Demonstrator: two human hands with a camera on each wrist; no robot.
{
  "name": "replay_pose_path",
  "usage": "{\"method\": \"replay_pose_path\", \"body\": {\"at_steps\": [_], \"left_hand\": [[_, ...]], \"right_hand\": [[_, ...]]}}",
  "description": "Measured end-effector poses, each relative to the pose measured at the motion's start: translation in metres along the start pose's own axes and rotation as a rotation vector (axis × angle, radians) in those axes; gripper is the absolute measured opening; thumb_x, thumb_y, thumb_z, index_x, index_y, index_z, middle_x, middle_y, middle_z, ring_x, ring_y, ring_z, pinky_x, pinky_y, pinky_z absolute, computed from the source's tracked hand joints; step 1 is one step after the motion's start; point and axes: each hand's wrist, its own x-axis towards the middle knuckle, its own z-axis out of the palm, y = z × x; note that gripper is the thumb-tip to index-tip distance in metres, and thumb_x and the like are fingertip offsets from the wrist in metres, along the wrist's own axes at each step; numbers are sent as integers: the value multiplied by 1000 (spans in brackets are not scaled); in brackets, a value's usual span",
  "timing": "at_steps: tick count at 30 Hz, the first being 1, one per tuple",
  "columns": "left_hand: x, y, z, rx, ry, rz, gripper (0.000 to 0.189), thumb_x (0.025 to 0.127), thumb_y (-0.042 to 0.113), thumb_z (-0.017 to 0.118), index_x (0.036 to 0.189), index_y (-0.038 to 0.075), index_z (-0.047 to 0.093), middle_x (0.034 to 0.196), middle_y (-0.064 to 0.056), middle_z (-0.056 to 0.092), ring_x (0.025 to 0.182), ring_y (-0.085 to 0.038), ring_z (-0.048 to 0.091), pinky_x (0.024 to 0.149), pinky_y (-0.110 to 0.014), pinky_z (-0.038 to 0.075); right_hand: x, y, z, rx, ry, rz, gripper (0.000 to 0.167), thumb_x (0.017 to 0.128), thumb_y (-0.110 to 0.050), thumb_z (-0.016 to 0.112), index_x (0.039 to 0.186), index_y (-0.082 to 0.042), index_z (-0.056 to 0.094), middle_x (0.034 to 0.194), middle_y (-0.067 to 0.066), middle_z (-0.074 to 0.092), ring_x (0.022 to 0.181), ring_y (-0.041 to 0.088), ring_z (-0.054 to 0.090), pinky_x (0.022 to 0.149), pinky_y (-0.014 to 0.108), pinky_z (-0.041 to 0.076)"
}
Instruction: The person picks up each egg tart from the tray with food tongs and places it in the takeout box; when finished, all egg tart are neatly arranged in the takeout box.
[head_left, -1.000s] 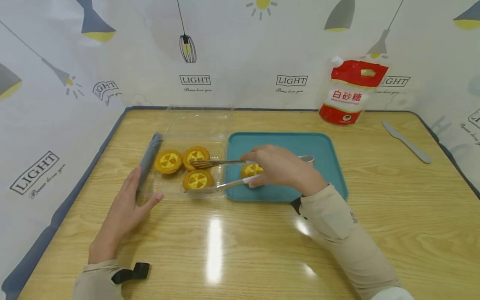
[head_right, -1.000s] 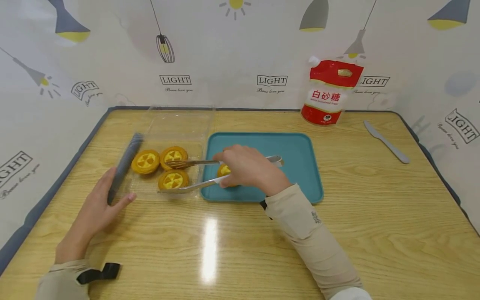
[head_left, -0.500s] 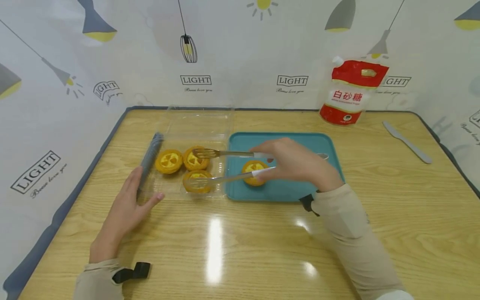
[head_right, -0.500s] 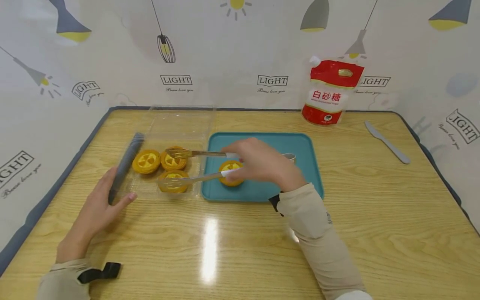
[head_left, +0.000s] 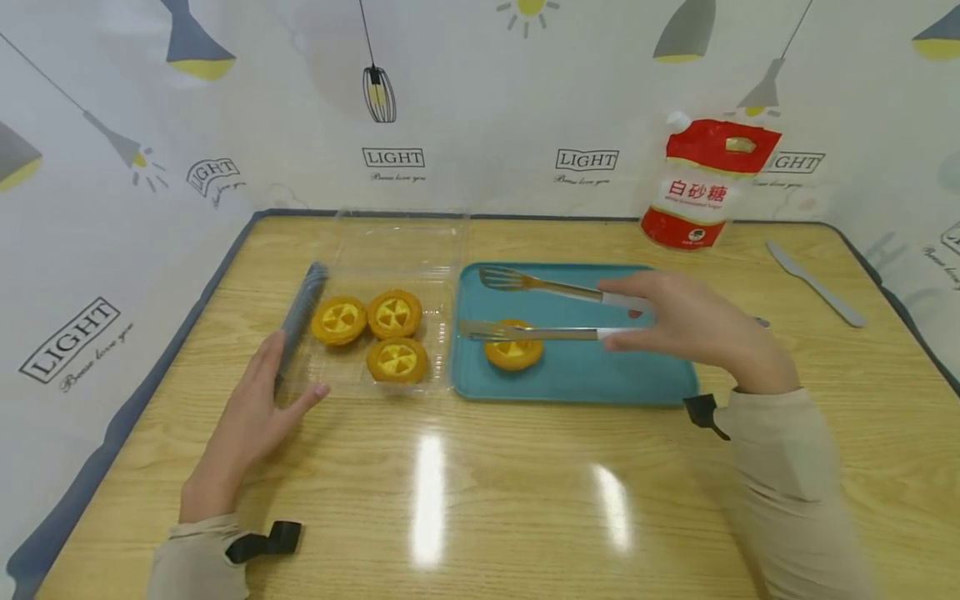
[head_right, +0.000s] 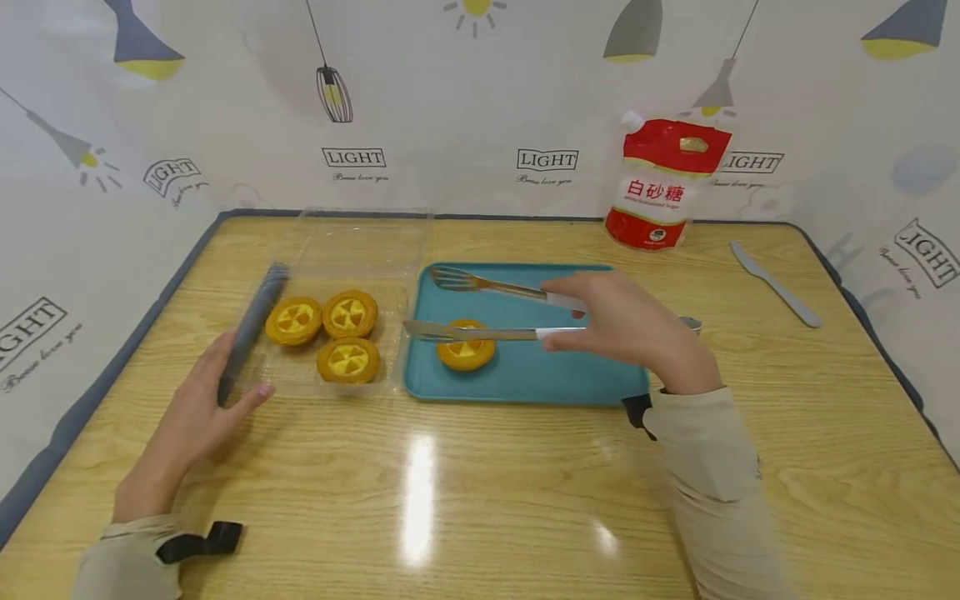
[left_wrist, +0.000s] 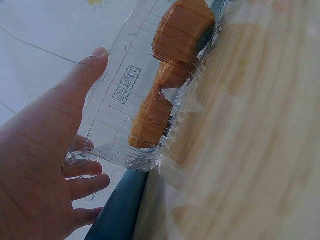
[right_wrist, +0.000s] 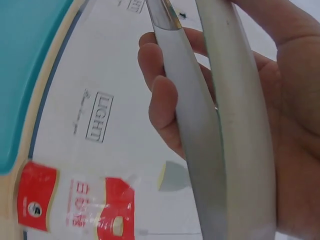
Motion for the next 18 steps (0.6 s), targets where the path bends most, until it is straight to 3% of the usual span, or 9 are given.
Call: {"method": "replay_pose_path", "body": {"at_steps": [5,8,11,18], "left_hand": [[0,0,0,1,1,0,93,88,46,60,150,8,1,152,-22,5,135,-44,12,100,-64,20],[0,0,0,2,6,4,93,88,45,60,150,7,1,152,-22,6,135,-44,12,101,-64,20],[0,0,0,2,11,9,93,88,45,60,150,7,1,152,-22,6,136,-43,12,102,-63,19],[0,1,0,8,11,16,92,89,45,59,150,8,2,152,-22,6,136,-43,12,102,-63,19]], "right_hand": [[-11,18,4,-36,55,1,68,75,-37,77,130,-3,54,125,10,57,98,25,60,85,47,48],[-18,26,8,-47,70,-21,70,75,-42,76,127,-1,56,121,11,60,92,22,61,80,44,51],[-23,32,11,-50,57,-27,72,74,-47,75,127,-1,56,118,12,61,84,18,61,74,40,52],[-28,38,15,-5,28,-5,69,75,-39,77,128,0,55,117,12,61,89,21,61,73,40,53]]}}
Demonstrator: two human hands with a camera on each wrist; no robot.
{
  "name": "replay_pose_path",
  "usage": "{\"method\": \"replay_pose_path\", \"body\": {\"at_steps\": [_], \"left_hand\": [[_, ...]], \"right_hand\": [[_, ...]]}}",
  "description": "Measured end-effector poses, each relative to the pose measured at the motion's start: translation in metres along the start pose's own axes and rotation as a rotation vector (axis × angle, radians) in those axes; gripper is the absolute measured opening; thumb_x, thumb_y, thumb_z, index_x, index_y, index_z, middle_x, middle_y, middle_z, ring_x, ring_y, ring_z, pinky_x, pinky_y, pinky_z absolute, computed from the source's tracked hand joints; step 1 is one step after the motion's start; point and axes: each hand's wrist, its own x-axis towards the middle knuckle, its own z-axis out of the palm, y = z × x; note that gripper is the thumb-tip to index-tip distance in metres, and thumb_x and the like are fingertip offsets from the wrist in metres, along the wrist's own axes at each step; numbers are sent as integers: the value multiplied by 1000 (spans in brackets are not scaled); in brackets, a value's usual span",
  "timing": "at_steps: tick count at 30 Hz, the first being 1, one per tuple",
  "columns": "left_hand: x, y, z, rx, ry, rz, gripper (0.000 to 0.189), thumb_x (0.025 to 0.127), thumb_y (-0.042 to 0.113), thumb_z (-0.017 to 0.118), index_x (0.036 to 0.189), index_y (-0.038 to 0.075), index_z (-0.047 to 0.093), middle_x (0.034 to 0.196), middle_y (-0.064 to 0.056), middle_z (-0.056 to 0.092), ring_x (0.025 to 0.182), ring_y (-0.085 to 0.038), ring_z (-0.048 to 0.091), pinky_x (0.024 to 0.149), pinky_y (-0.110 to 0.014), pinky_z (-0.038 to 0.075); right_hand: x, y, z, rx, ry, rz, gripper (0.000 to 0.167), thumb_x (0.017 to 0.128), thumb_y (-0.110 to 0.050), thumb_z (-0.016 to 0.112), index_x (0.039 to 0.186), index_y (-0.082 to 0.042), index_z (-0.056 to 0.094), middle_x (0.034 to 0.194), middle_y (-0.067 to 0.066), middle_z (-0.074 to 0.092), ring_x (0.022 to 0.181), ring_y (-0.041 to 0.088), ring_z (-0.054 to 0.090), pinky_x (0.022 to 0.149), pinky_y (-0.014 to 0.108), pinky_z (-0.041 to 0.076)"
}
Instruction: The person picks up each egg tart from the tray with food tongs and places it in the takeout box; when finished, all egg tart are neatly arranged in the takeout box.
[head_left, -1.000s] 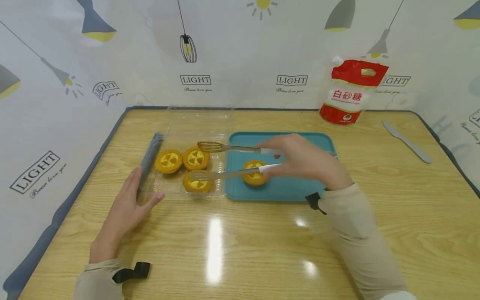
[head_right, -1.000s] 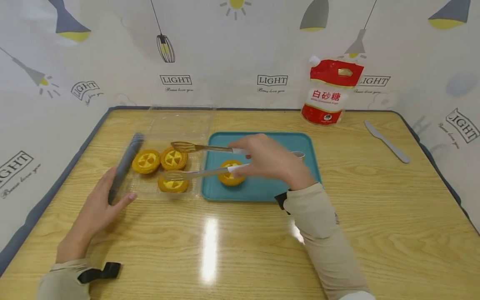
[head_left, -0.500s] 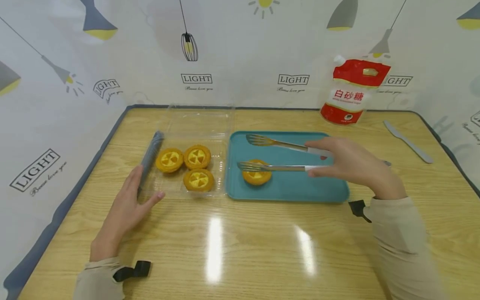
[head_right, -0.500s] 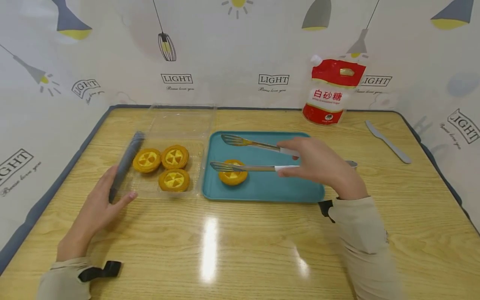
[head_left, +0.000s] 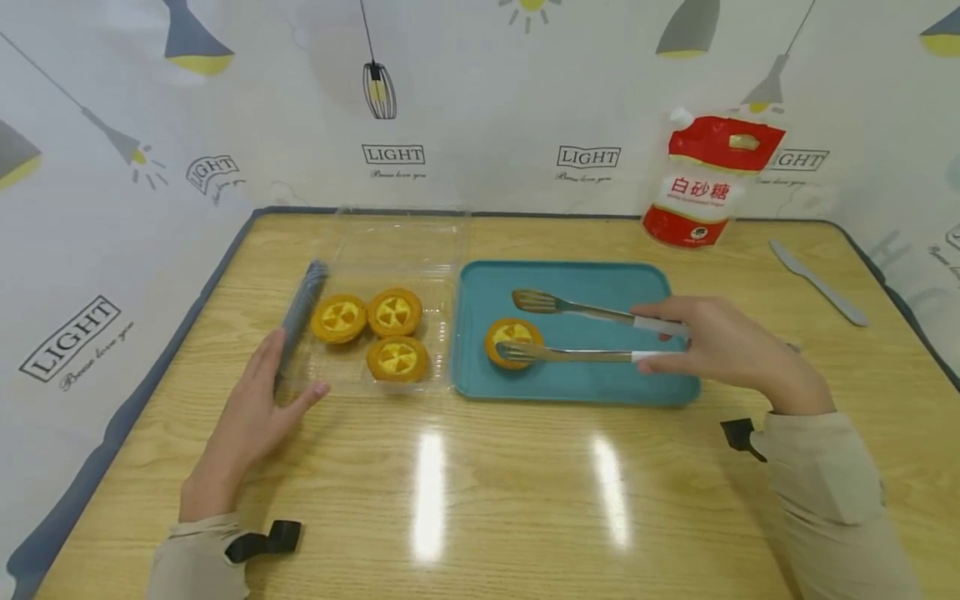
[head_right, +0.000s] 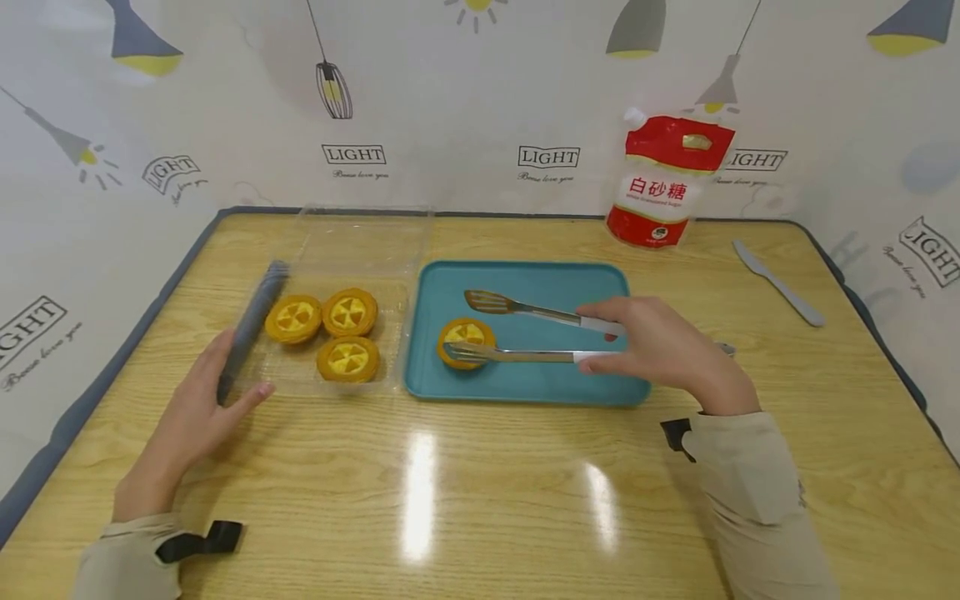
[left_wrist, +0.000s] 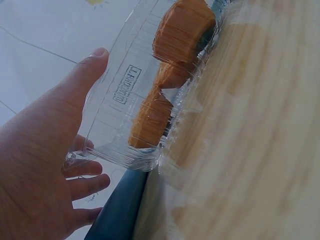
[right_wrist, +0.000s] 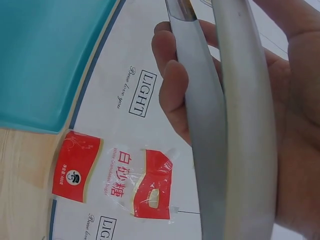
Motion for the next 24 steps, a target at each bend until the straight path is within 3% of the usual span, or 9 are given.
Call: {"method": "replay_pose_path", "body": {"at_steps": [7,17,24], "left_hand": [[1,0,-1,-9,-3,-5,93,88,45,60,150,7,2,153,-22,6,136,-42,12,102,-62,19],[-2,-2,-1,-6,5,-1,93,88,44,60,150,7,2,152,-22,6,137,-41,11,103,-62,18],[-1,-1,0,-3,5,2,92,89,44,60,150,7,2,152,-22,6,137,-41,10,103,-61,18]], "right_hand": [[3,4,4,43,-41,16,67,73,-37,79,125,0,57,114,12,63,91,22,62,69,33,52],[12,5,12,68,-94,43,66,75,-35,78,127,-2,56,123,17,58,96,28,63,80,46,52],[13,7,14,42,-78,13,62,75,-32,78,126,-3,58,120,16,60,93,27,65,78,45,52]]}}
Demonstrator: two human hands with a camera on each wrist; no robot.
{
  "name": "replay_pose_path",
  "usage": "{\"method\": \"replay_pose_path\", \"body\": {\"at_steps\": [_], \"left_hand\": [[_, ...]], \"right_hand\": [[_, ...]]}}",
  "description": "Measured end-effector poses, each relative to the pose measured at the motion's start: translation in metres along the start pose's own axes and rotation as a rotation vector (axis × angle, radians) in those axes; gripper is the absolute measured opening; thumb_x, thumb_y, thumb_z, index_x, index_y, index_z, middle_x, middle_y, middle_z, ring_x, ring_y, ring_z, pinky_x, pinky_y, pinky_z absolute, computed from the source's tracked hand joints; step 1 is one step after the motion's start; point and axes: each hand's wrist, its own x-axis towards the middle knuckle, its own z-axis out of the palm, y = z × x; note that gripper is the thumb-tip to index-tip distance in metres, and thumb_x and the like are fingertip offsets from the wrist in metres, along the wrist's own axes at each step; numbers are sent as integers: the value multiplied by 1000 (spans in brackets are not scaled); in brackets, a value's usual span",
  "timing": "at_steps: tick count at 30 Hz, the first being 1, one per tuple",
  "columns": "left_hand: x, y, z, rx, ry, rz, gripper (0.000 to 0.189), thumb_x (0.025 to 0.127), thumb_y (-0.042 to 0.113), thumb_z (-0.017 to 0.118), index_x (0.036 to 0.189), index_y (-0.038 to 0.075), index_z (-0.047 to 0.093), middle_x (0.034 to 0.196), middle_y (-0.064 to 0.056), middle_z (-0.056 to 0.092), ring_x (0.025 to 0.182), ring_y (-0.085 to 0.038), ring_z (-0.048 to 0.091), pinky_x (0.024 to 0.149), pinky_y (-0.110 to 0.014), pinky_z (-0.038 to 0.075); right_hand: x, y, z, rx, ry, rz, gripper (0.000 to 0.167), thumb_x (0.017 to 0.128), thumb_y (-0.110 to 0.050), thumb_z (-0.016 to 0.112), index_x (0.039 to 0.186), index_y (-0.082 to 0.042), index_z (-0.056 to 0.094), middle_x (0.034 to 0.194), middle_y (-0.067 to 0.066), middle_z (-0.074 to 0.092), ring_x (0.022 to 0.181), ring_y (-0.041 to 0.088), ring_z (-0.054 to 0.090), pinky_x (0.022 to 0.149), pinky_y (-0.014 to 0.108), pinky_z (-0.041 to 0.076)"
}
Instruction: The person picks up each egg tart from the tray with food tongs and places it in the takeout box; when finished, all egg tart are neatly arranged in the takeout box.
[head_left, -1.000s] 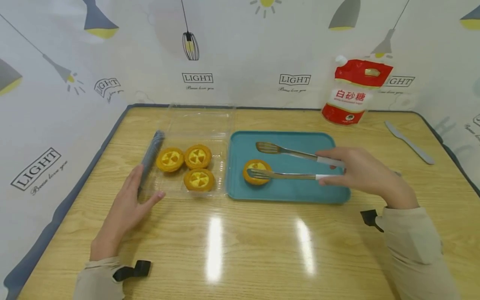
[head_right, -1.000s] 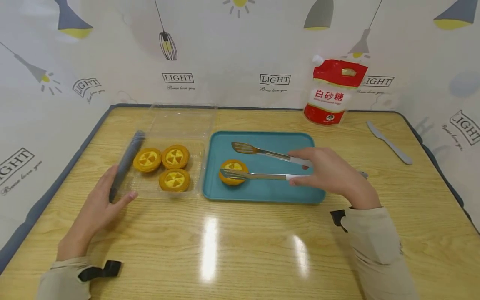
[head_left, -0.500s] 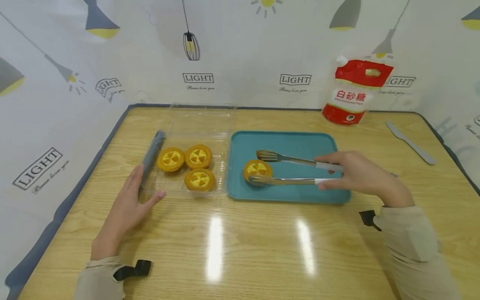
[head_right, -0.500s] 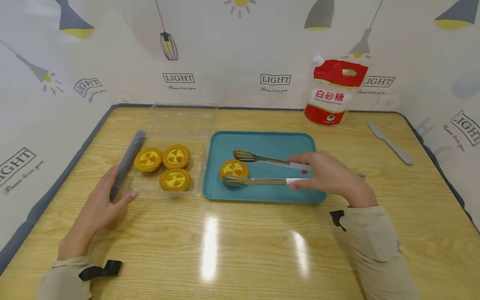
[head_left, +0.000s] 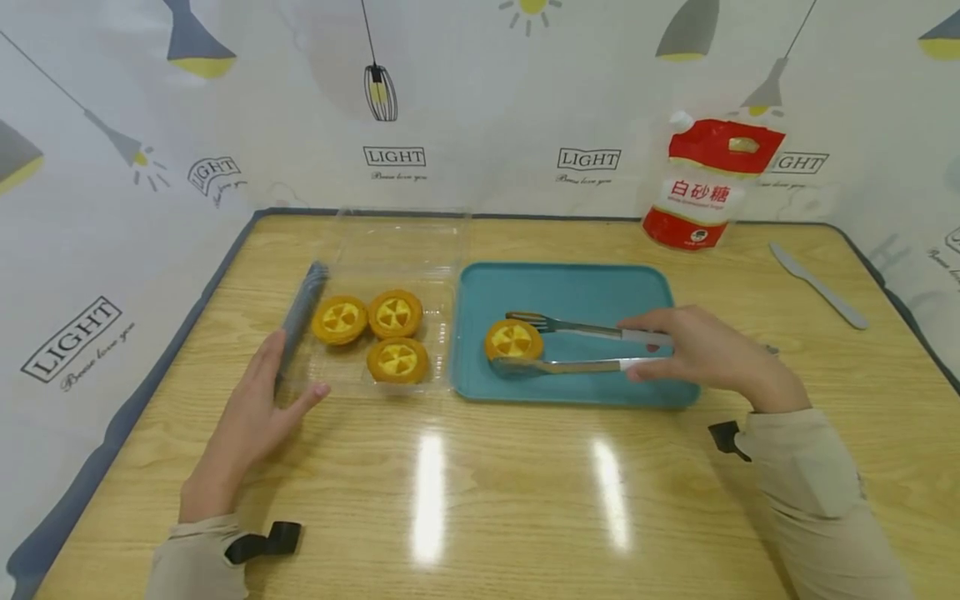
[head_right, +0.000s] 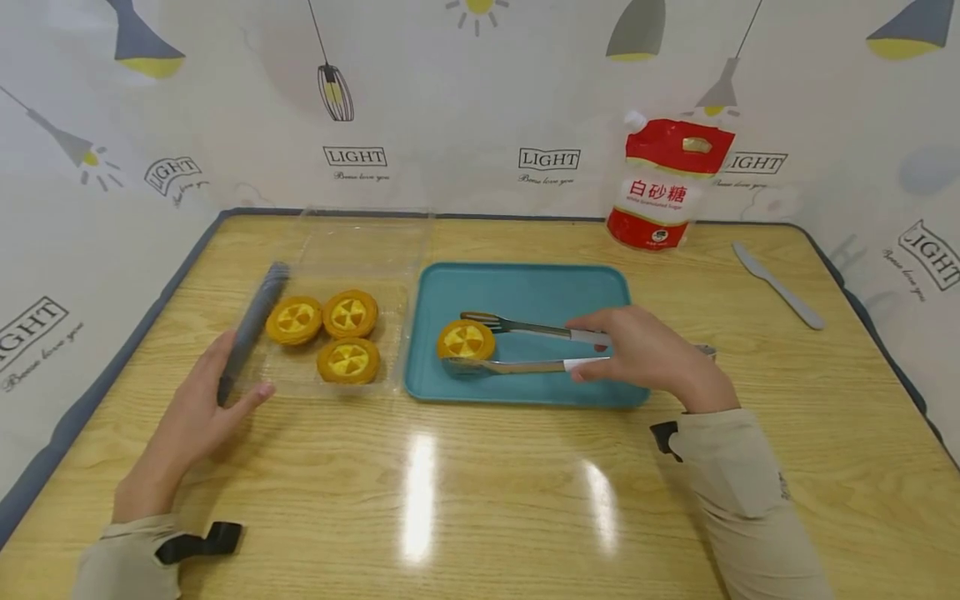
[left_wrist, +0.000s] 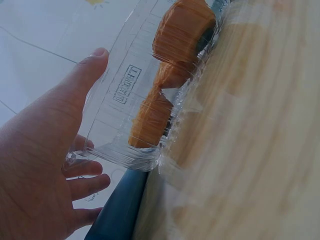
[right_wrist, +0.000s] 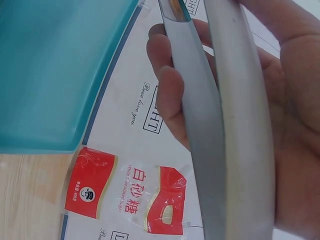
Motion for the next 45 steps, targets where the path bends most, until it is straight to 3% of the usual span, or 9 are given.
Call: {"method": "replay_pose_path", "body": {"at_steps": [11,25,29,35,38,45], "left_hand": [[1,2,-2,0,4,-9,93,88,45,60,150,9,2,153,-20,6,137,-41,11,101,-63,20],[2,5,-5,-16,9,3,93,88,44,60,150,8,2,153,-21,6,136,-43,11,102,-63,19],[-2,4,-3,-18,9,-3,93,88,44,60,150,8,1,153,-22,6,136,-44,12,102,-63,18],[-3,3,-3,-7,14,-1,92,89,45,59,150,7,1,152,-22,5,136,-43,11,103,-63,18],[-1,3,-2,-7,10,4,92,89,45,59,150,7,1,152,-23,5,136,-43,10,102,-63,18],[-1,1,1,-12,-4,1,92,89,45,59,150,7,1,152,-23,6,136,-44,11,102,-64,18]], "right_hand": [[-2,-1,-4,-45,38,-40,58,76,-36,77,123,-5,62,115,13,63,86,19,64,73,39,54],[-10,-3,-9,-53,85,-78,57,77,-36,76,122,-4,62,112,12,65,84,19,67,70,35,53],[-12,-4,-11,-58,90,-86,57,78,-37,75,122,-4,62,110,11,66,71,12,62,63,30,49],[-13,-9,-17,-67,103,-93,57,79,-39,73,123,-5,61,112,10,65,66,9,57,64,32,49],[-14,-12,-19,-76,125,-103,58,79,-39,73,124,-5,61,112,9,65,69,8,57,69,35,51],[-12,-20,-16,-31,157,-155,54,80,-34,73,125,-6,60,112,6,65,76,13,65,67,34,54]]}}
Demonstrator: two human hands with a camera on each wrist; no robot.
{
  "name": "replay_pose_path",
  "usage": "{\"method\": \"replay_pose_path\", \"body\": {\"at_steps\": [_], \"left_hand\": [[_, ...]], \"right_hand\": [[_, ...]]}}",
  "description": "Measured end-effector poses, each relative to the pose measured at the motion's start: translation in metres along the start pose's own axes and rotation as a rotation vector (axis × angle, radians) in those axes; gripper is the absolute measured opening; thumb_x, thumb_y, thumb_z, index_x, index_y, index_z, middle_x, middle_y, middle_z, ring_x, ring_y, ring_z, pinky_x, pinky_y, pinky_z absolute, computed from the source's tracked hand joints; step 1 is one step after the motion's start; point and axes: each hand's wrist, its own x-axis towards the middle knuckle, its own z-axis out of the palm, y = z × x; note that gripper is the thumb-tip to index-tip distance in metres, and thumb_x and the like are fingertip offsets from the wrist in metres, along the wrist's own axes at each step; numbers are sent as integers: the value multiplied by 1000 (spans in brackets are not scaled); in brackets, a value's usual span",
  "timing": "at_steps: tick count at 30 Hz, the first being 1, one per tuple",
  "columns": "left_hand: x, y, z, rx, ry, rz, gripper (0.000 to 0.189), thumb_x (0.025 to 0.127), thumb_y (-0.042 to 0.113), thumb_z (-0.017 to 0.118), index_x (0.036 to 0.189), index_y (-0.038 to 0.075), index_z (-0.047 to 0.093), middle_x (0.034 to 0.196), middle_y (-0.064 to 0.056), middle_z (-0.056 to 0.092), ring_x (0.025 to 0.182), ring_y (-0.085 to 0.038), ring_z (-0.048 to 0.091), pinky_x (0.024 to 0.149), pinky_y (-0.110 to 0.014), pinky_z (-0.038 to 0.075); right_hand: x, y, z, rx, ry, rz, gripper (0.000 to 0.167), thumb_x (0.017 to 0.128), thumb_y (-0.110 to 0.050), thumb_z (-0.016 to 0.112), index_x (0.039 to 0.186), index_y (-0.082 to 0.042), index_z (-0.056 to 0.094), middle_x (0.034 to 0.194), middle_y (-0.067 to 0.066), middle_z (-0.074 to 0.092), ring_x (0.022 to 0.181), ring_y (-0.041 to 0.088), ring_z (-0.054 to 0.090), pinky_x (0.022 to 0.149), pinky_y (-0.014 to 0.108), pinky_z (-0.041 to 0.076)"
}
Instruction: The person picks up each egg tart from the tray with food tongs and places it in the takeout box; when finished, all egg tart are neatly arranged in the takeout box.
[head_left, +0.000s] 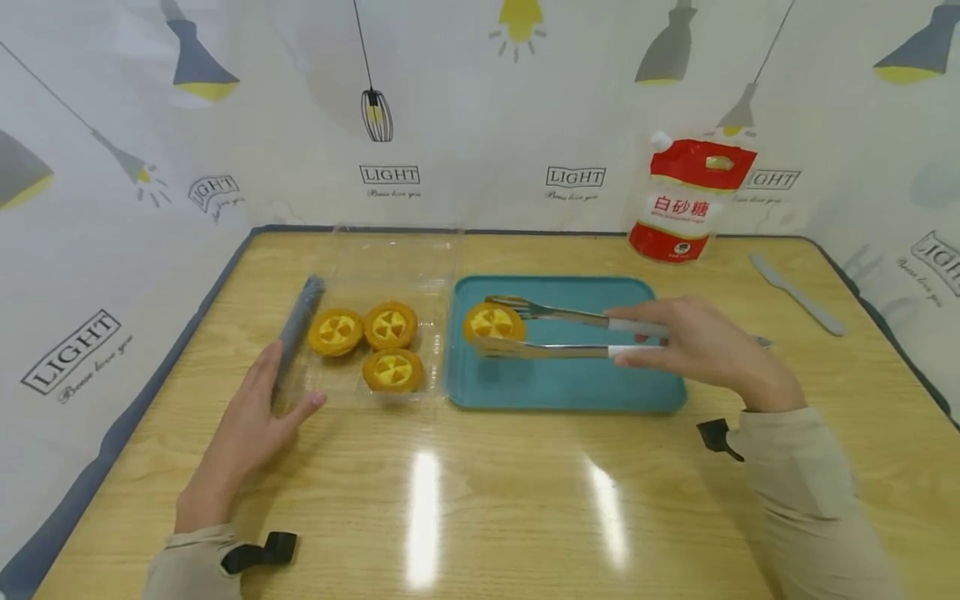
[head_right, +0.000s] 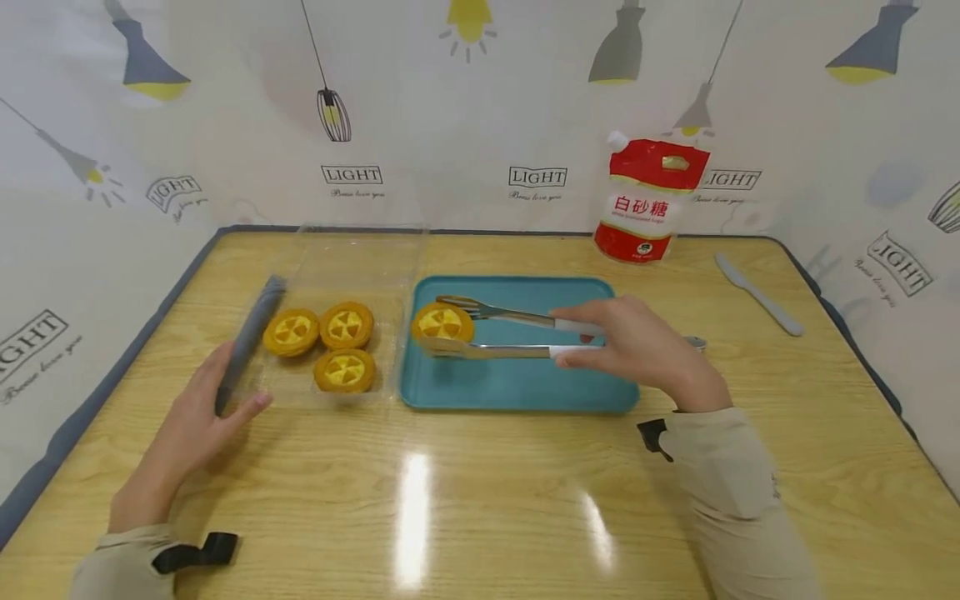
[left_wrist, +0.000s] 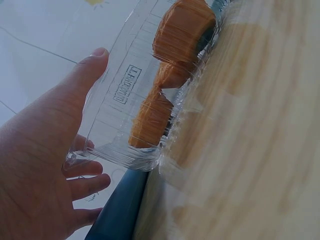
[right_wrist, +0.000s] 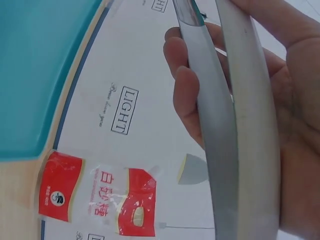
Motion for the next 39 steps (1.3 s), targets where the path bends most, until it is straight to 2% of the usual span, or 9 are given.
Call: {"method": "replay_pose_path", "body": {"at_steps": [2,7,13,18,27,39], "left_hand": [[1,1,0,-5,0,0,93,89,45,59,150,6,1,152,-23,6,136,-44,11,103,-63,17],[2,2,0,0,10,3,93,88,46,59,150,4,3,151,-26,8,135,-46,13,103,-63,18],[3,1,3,9,24,7,94,88,47,59,149,4,2,150,-27,8,133,-49,14,101,-65,18],[0,-2,5,13,19,-7,94,88,48,58,150,6,1,151,-26,7,131,-51,15,99,-67,18],[-1,-3,4,25,21,-17,95,88,50,58,150,6,1,150,-27,8,130,-52,18,98,-67,21],[0,0,2,43,29,-9,94,88,49,58,149,3,3,150,-27,10,131,-50,18,99,-66,21]], "right_hand": [[4,-3,1,1,10,-11,54,80,-33,74,125,-6,60,115,7,64,84,16,66,70,37,55],[20,-16,6,-24,17,-38,55,79,-35,74,126,-9,60,119,5,62,85,15,66,72,38,54],[45,-38,16,60,2,-146,54,81,-34,72,126,-7,60,122,6,61,91,17,66,73,35,55],[67,-56,31,92,-34,-193,52,82,-32,72,127,-8,59,122,5,60,91,15,65,73,34,54],[93,-81,48,56,-72,-216,52,83,-32,72,127,-9,59,118,4,63,87,12,63,74,29,52],[106,-82,64,52,-116,-202,51,83,-32,71,128,-11,58,115,2,64,76,5,57,68,27,49]]}}
